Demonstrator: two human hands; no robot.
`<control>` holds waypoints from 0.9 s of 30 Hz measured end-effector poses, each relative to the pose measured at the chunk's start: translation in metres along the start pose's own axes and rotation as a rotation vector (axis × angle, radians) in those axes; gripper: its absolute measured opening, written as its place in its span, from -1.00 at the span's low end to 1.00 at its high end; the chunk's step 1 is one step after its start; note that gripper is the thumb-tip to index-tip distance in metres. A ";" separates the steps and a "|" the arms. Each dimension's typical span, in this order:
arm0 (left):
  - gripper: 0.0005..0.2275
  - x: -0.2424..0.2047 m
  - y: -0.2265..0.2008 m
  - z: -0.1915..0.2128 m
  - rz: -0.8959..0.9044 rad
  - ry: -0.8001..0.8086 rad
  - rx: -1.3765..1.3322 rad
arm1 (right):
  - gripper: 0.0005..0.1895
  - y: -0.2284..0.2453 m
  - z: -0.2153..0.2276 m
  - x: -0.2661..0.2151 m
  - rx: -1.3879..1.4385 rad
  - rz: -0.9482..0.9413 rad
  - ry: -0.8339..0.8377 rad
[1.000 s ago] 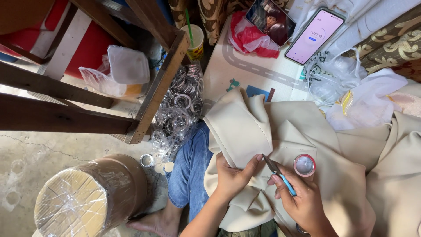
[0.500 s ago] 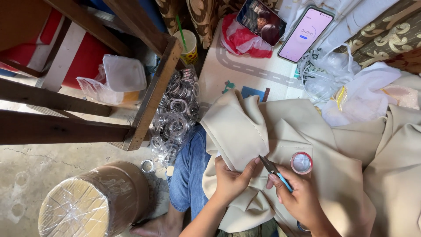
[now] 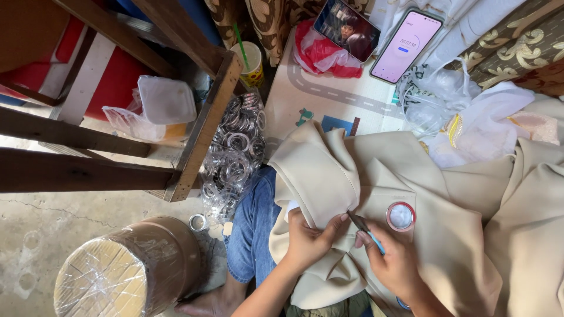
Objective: Cutting holes in curtain fabric and manually attaching plastic grommet rings.
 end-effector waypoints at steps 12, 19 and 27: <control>-0.94 -0.020 0.031 0.003 0.165 -0.016 -0.240 | -0.60 -0.049 -0.048 -0.004 0.832 -0.471 0.404; -0.89 -0.023 0.027 0.003 0.163 0.001 -0.276 | -0.70 -0.045 -0.049 -0.003 0.933 -0.442 0.354; -0.87 -0.025 0.030 0.006 0.216 -0.013 -0.261 | -0.71 -0.059 -0.059 -0.009 0.936 -0.457 0.344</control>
Point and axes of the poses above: each hand's wrist, its own x-axis towards the middle knuckle, its own z-axis out of the back of the hand, y = z × x, the point moved 10 cm from there along x, towards the middle knuckle, and after that the axes turned 8 degrees about -z, right-handed, at the moved point
